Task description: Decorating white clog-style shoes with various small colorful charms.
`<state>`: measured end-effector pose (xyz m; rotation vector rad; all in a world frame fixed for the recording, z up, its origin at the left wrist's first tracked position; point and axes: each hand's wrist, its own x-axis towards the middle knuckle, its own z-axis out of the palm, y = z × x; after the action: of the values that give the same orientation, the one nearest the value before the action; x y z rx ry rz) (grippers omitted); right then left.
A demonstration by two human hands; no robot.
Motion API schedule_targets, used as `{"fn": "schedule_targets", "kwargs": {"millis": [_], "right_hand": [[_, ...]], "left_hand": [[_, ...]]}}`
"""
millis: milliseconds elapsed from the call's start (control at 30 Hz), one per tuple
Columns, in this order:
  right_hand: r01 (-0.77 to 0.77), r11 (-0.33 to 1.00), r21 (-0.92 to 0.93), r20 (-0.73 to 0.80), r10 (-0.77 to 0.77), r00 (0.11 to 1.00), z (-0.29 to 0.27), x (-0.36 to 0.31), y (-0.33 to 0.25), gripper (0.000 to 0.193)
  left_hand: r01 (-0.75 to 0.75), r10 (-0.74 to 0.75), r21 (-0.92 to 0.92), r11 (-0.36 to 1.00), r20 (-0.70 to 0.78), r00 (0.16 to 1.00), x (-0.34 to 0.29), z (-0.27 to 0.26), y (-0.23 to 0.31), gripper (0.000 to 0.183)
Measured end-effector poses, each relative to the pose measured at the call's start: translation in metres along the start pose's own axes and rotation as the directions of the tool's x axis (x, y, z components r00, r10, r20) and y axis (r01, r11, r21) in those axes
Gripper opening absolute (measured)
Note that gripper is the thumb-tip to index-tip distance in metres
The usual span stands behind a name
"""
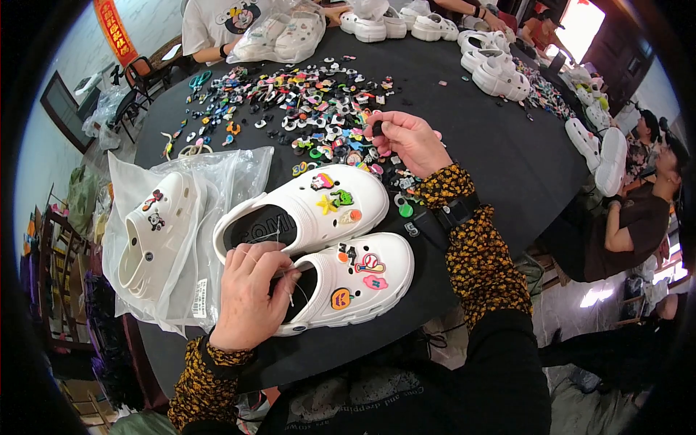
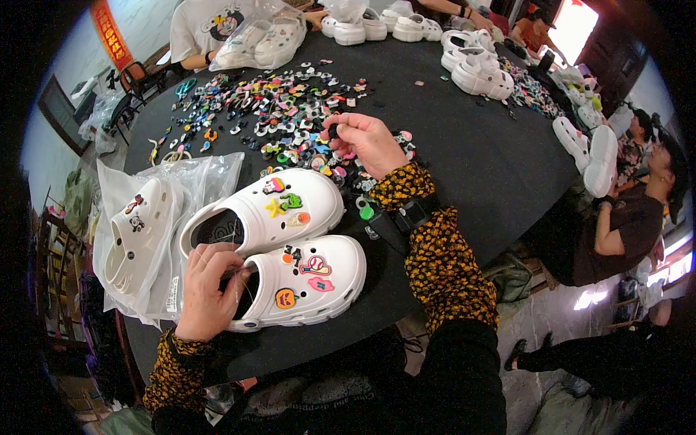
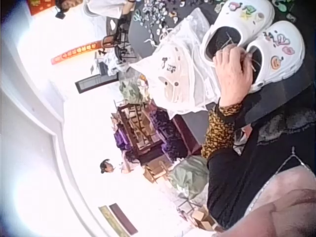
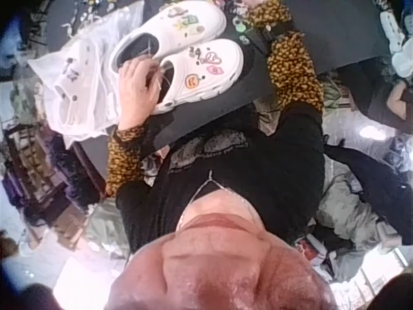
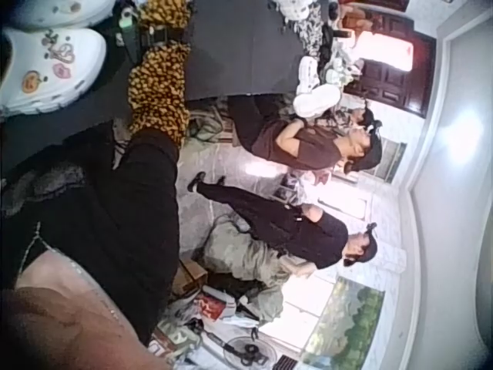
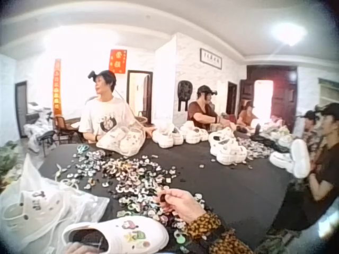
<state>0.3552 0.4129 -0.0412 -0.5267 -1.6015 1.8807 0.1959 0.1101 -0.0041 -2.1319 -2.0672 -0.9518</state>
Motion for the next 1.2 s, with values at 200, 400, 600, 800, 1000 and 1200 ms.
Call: {"fn": "schedule_targets", "kwargs": {"millis": [200,400,600,800,1000,1200], "right_hand": [[0.060,0.996,0.064,-0.007,-0.060,0.998,0.004,-0.002,0.001,0.022],[0.004,0.999,-0.047,-0.067,-0.007,0.998,0.002,-0.003,-0.005,0.022],[0.220,0.958,-0.185,0.090,-0.206,0.974,0.034,-0.022,-0.042,0.021],[0.445,0.742,-0.502,0.287,-0.343,0.894,0.083,-0.048,-0.047,0.016],[0.565,0.444,-0.695,0.385,-0.433,0.815,0.092,-0.059,-0.036,0.011],[0.576,0.123,-0.808,0.496,-0.386,0.778,0.079,-0.076,-0.031,0.015]], "left_hand": [[-0.006,0.006,-0.004,1.000,0.000,1.000,0.000,0.000,0.000,0.018],[-0.009,0.009,-0.006,1.000,-0.020,1.000,0.000,0.000,-0.001,0.020],[-0.004,0.003,0.077,0.997,0.009,1.000,-0.002,-0.001,-0.001,0.030],[-0.032,0.026,0.105,0.994,0.057,0.998,0.003,-0.004,-0.005,0.034],[0.172,-0.090,-0.313,0.934,0.260,0.961,0.014,-0.028,-0.020,0.032],[0.319,-0.261,-0.322,0.891,0.210,0.942,0.018,-0.052,-0.025,0.019]]}}
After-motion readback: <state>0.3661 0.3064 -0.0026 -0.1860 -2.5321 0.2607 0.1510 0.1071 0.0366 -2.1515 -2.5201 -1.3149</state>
